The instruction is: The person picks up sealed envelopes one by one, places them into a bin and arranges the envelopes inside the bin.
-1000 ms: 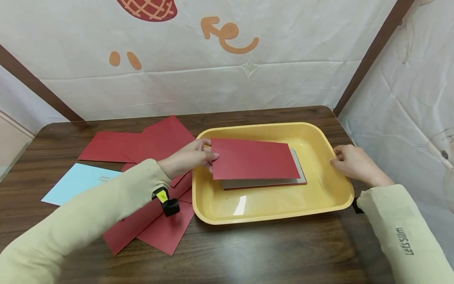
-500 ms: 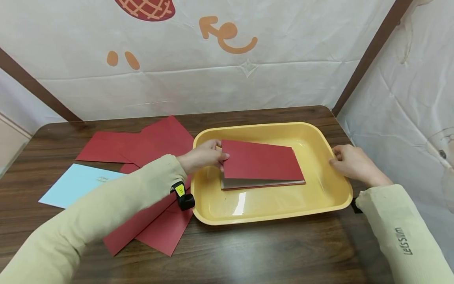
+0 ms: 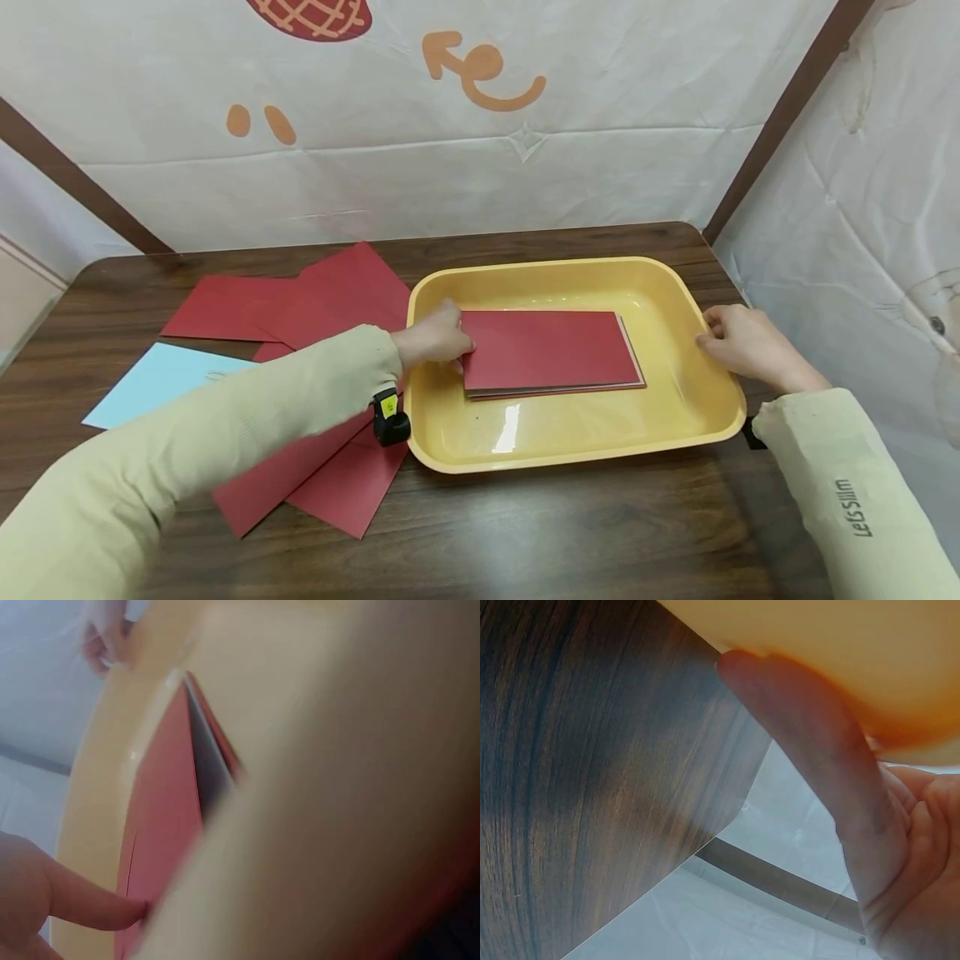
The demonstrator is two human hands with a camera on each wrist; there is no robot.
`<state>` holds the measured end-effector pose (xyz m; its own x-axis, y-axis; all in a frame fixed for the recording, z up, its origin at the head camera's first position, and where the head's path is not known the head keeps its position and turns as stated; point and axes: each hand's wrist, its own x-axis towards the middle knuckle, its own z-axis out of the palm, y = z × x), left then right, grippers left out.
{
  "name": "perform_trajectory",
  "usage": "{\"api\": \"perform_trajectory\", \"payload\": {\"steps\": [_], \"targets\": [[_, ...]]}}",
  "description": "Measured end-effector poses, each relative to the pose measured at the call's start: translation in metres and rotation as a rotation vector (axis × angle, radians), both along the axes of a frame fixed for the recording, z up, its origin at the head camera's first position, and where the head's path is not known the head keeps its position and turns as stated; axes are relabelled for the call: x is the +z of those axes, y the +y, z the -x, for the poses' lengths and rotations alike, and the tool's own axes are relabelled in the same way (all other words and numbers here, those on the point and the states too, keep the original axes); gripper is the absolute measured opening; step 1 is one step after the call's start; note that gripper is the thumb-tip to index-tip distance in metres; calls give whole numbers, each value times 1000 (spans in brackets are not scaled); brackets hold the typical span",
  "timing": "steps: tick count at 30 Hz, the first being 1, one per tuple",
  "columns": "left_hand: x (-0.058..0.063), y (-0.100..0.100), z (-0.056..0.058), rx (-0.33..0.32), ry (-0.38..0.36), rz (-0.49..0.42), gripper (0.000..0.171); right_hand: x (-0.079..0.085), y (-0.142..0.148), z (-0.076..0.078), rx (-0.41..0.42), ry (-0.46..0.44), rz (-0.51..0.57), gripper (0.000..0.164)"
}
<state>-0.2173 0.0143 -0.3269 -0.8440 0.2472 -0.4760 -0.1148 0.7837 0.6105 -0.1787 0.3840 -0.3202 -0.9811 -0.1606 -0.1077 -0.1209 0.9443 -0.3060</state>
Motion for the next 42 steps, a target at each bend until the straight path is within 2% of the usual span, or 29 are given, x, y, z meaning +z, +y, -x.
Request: {"api": "perform_trajectory", "payload": {"steps": [5, 14, 19, 26, 31, 33, 36, 38, 42], "targets": [[-1, 2, 2, -34, -32, 65, 79, 1, 0, -1, -3, -6, -4, 32], [-2, 4, 1, -19, -63, 97, 79, 1, -1, -1, 1, -7, -2, 31], [1, 4, -1, -33, -71, 128, 78, 1, -2, -1, 7, -2, 0, 31], [7, 2, -6, -45, -69, 123, 80, 1, -2, -1, 6, 0, -2, 30], [15, -3, -11, -79, -40, 118, 80, 1, -3, -2, 6, -4, -2, 30], [19, -6, -11, -94, -16, 97, 71, 0, -3, -2, 8, -7, -3, 30], [23, -12, -11, -121, 61, 44, 51, 0, -3, -3, 10, -8, -4, 29], [25, -17, -11, -114, 133, -1, 38, 0, -3, -3, 9, -8, -5, 30], [28, -28, -12, -59, 238, -92, 33, 2, -4, -4, 6, -6, -3, 32]]}}
